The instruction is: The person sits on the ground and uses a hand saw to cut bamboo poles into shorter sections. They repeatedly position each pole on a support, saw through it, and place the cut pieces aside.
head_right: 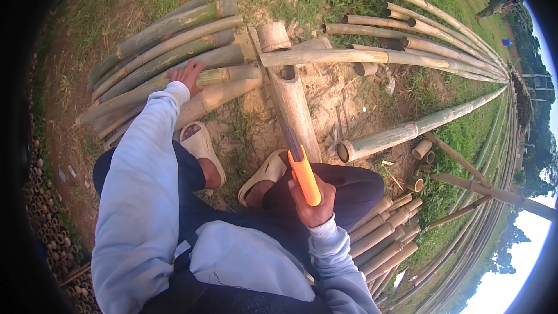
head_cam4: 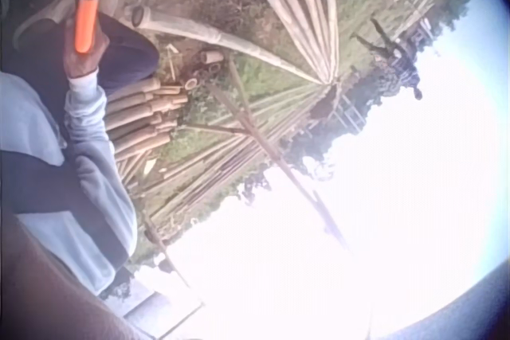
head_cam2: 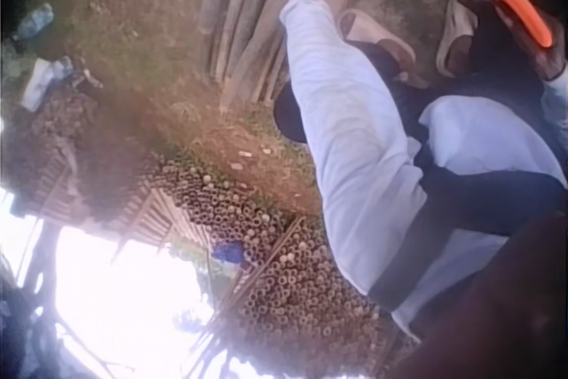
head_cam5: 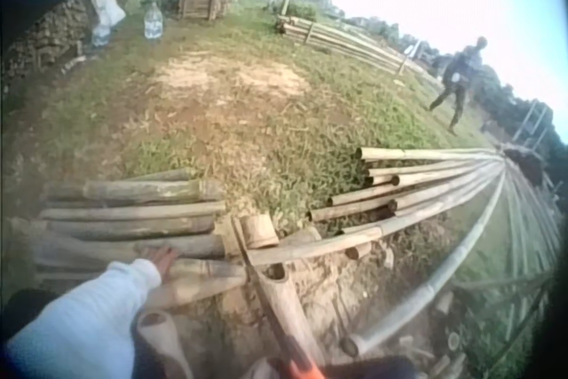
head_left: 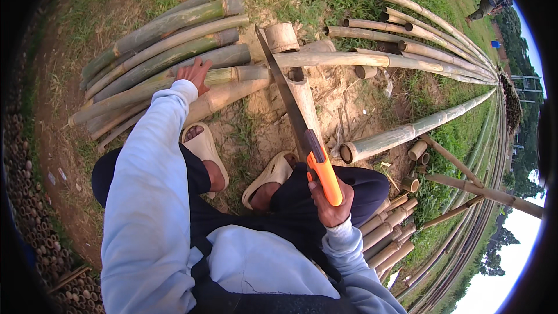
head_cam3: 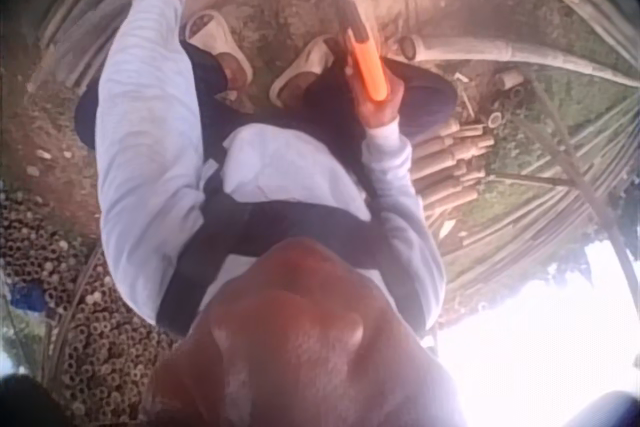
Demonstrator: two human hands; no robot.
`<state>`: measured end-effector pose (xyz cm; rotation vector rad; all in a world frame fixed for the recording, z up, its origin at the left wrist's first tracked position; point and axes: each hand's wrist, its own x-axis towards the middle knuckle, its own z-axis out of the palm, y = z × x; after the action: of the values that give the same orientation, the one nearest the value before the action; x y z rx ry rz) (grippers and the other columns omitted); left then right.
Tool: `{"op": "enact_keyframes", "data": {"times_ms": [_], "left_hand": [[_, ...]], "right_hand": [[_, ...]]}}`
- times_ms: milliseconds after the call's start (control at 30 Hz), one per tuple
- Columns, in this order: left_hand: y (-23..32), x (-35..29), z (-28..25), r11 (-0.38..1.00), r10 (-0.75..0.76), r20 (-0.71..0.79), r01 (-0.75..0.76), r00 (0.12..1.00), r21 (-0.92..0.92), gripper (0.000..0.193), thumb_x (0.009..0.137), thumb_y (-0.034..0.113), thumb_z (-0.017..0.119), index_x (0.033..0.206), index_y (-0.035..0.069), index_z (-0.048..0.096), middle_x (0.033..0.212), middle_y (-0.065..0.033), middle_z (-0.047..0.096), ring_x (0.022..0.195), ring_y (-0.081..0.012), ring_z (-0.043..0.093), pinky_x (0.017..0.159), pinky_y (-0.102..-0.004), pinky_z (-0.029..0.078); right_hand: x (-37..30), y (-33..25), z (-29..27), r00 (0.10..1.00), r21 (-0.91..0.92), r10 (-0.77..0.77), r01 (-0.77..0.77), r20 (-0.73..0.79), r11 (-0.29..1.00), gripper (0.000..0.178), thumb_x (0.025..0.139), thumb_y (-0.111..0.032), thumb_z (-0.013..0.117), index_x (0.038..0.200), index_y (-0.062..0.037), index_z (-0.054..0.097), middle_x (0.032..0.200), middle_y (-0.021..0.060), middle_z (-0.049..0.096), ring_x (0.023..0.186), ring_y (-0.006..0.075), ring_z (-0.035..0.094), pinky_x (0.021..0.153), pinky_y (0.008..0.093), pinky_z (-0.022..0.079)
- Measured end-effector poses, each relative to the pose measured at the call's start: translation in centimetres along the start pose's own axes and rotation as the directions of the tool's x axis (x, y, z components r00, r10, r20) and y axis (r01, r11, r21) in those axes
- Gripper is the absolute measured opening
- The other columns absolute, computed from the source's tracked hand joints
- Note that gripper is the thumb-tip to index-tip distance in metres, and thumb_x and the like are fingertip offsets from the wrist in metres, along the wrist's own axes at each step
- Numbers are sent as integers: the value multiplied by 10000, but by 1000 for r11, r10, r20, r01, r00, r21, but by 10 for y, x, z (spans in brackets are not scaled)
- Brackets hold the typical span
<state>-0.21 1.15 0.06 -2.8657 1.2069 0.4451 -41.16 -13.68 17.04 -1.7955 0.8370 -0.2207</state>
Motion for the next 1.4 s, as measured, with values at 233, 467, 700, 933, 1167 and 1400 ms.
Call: {"op": "enact_keyframes", "data": {"times_ms": [233,467,700,933,1167,1400], "left_hand": [[-22,12,18,940,215,-168,-157,962,304,346,890,121,665,1220,124,562,1012,-141,710,951,-364,720,826,-458,568],[12,9,-32,891,170,-83,-117,982,438,261,952,112,592,1211,135,572,1039,-158,706,933,-344,728,782,-439,582],[7,7,-27,891,140,-59,-100,988,443,248,967,111,579,1213,131,562,1019,-163,710,930,-353,729,797,-449,583],[9,3,-33,890,192,-72,-143,979,432,228,971,125,572,1199,131,568,987,-171,719,898,-362,736,750,-442,597],[-61,-9,-55,900,36,-55,-9,998,435,332,937,87,599,1251,147,510,1088,-190,697,937,-377,730,795,-482,572],[-88,16,-49,949,-14,-185,72,983,307,572,828,113,776,1324,186,500,1157,-166,665,1082,-364,679,907,-482,527]], "right_hand": [[35,17,29,1000,-47,-20,20,-9,999,171,908,-97,725,1011,37,699,726,134,669,626,200,651,627,332,516],[99,35,62,966,-162,-252,240,-59,957,226,928,-139,726,1032,57,683,682,94,619,597,146,561,600,320,478],[6,37,35,998,-45,-35,33,-49,998,220,905,-87,741,1081,40,707,816,195,714,753,271,746,711,348,555],[66,34,56,979,-135,-178,163,-102,977,205,908,-135,713,825,28,622,678,234,603,656,439,648,590,438,489],[29,53,55,953,-129,-284,270,-105,954,148,874,-109,746,896,9,660,698,188,623,636,405,664,585,423,516],[0,4,36,976,-118,-211,203,-59,972,137,884,-61,739,982,22,691,757,163,664,640,324,688,616,363,525]]}}
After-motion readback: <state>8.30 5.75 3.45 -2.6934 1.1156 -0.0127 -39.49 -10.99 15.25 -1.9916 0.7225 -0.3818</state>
